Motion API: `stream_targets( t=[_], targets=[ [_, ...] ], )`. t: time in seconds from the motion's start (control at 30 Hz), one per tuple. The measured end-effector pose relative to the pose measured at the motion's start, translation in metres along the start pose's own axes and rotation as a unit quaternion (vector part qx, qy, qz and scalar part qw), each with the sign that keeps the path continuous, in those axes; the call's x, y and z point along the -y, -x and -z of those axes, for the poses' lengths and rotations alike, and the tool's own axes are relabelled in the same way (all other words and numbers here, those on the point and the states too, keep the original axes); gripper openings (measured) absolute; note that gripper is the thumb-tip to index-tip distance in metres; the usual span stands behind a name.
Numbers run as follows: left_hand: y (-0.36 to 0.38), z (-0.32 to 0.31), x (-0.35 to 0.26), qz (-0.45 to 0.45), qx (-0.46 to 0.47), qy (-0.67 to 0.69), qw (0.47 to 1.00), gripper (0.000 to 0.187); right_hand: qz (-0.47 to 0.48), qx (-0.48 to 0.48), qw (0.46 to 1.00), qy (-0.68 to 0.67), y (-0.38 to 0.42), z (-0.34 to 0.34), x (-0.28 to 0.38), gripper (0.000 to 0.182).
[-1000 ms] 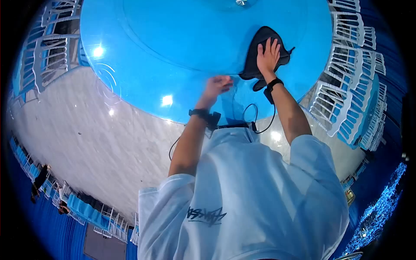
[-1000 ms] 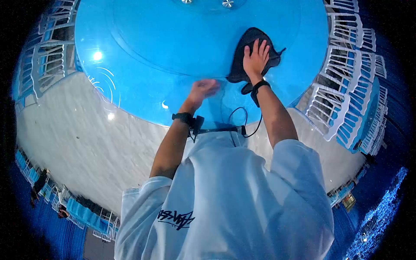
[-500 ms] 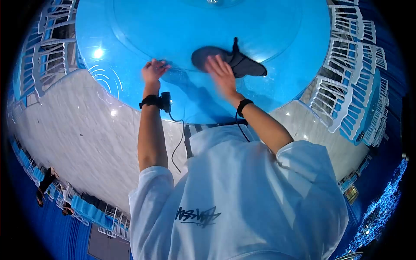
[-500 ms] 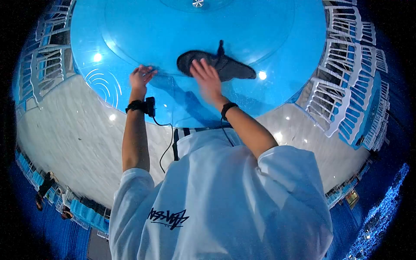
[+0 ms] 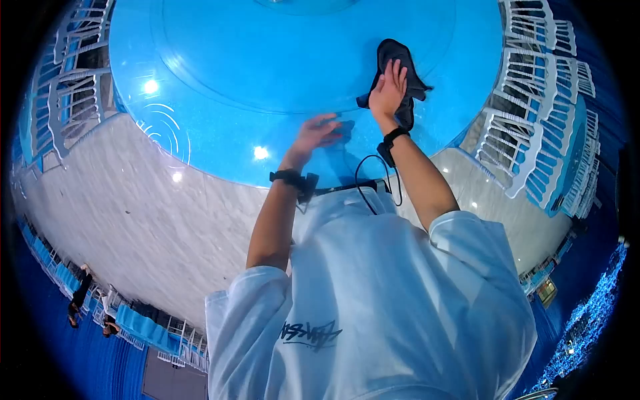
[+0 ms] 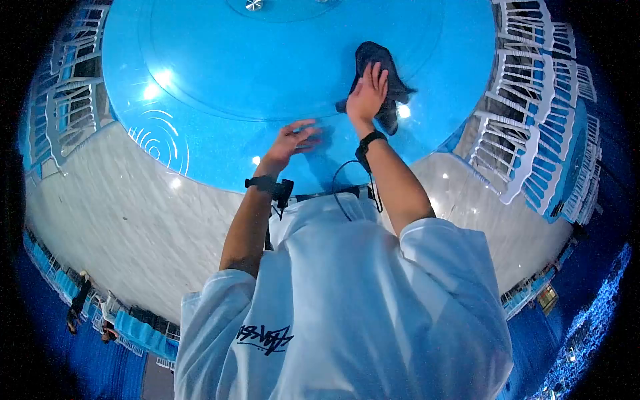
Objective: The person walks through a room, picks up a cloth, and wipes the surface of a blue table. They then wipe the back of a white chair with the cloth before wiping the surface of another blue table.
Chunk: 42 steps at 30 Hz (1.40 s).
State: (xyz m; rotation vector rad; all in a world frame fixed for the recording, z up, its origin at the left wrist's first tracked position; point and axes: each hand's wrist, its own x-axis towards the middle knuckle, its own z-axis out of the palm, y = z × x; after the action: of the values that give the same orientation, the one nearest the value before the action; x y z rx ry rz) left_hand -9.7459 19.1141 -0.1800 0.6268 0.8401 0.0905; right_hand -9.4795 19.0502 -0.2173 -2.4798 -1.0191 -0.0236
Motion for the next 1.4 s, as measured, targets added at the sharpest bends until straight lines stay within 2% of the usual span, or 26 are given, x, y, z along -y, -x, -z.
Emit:
stream_targets(
  t=[0.03,0.1,0.2,0.23,0.27,0.3,0.33,0.4,0.43,0.53,0.57,0.63,0.7,0.73,0.8,0.9,0.93,1.03,1.13,1.17,1.23,1.3,1.4],
  targets=[
    [0.005,0.001,-0.007,0.011,0.003,-0.045,0.999,0.042,0.021,0.014,1.000,0.001,0.007,-0.002,0.007,0.056],
    [0.002,0.049,0.011,-0.027,-0.037,0.070,0.997,0.047,0.062,0.040,0.997,0.003,0.024,-0.003,0.026,0.058],
    [0.027,0.088,-0.022,-0.088,-0.187,0.057,0.977,0.047,0.157,0.102,0.982,-0.034,0.070,0.007,0.076,0.061],
    [0.026,0.104,-0.027,-0.109,-0.259,0.026,0.959,0.057,0.195,0.118,0.972,-0.052,0.086,0.009,0.092,0.061],
    [0.032,0.117,-0.040,-0.110,-0.298,0.099,0.943,0.057,0.222,0.149,0.961,-0.067,0.102,0.001,0.103,0.060],
    [0.035,0.129,-0.050,-0.129,-0.329,0.103,0.930,0.059,0.248,0.180,0.948,-0.082,0.119,-0.005,0.111,0.059],
    [0.039,0.140,-0.060,-0.159,-0.332,0.119,0.922,0.046,0.283,0.201,0.933,-0.098,0.130,-0.003,0.120,0.059],
    [0.044,0.133,-0.086,-0.162,-0.369,0.121,0.907,0.040,0.335,0.238,0.897,-0.162,0.135,0.008,0.130,0.062],
    [0.044,0.129,-0.092,-0.156,-0.380,0.112,0.905,0.037,0.320,0.254,0.900,-0.155,0.130,0.016,0.131,0.063],
    [0.023,0.138,-0.067,-0.134,-0.331,0.080,0.930,0.031,0.281,0.282,0.902,-0.170,0.114,0.037,0.109,0.066],
    [0.014,0.131,-0.054,-0.141,-0.335,0.100,0.926,0.023,0.296,0.298,0.897,-0.136,0.106,0.044,0.094,0.065],
    [-0.002,0.111,-0.027,-0.171,-0.348,0.125,0.913,0.019,0.320,0.310,0.889,-0.111,0.092,0.058,0.061,0.062],
    [-0.005,0.079,-0.014,-0.153,-0.338,0.126,0.920,0.018,0.320,0.296,0.897,-0.067,0.082,0.063,0.023,0.056],
    [-0.004,0.065,-0.007,-0.145,-0.334,0.127,0.923,0.018,0.302,0.282,0.909,-0.048,0.077,0.071,0.010,0.055],
    [0.002,0.043,-0.004,-0.108,-0.264,0.125,0.950,0.020,0.259,0.223,0.940,-0.002,0.078,0.073,-0.031,0.054],
    [0.010,0.040,0.004,-0.073,-0.170,0.059,0.981,0.023,0.093,0.148,0.985,-0.013,0.087,0.074,-0.081,0.051],
    [0.014,0.045,0.007,-0.062,-0.139,0.026,0.988,0.024,0.084,0.109,0.990,0.008,0.089,0.072,-0.094,0.053],
    [0.033,0.059,0.005,-0.123,-0.179,-0.010,0.976,0.024,-0.079,0.032,0.996,0.029,0.104,0.048,-0.096,0.054],
    [0.049,0.124,0.025,-0.226,-0.315,-0.076,0.919,0.024,-0.145,0.020,0.982,0.116,0.120,0.011,-0.057,0.058],
    [0.064,0.142,0.021,-0.222,-0.410,-0.191,0.864,0.023,-0.172,0.018,0.975,0.142,0.126,-0.001,-0.032,0.058],
    [0.095,0.169,0.012,-0.206,-0.536,-0.223,0.788,0.034,-0.101,0.035,0.985,0.135,0.142,-0.019,0.021,0.060],
    [0.114,0.211,0.020,-0.205,-0.632,-0.280,0.693,0.043,0.056,0.068,0.994,0.061,0.162,-0.031,0.068,0.061],
    [0.119,0.250,0.039,-0.126,-0.687,-0.410,0.586,0.068,0.208,0.177,0.962,0.001,0.188,-0.047,0.148,0.060]
  ],
)
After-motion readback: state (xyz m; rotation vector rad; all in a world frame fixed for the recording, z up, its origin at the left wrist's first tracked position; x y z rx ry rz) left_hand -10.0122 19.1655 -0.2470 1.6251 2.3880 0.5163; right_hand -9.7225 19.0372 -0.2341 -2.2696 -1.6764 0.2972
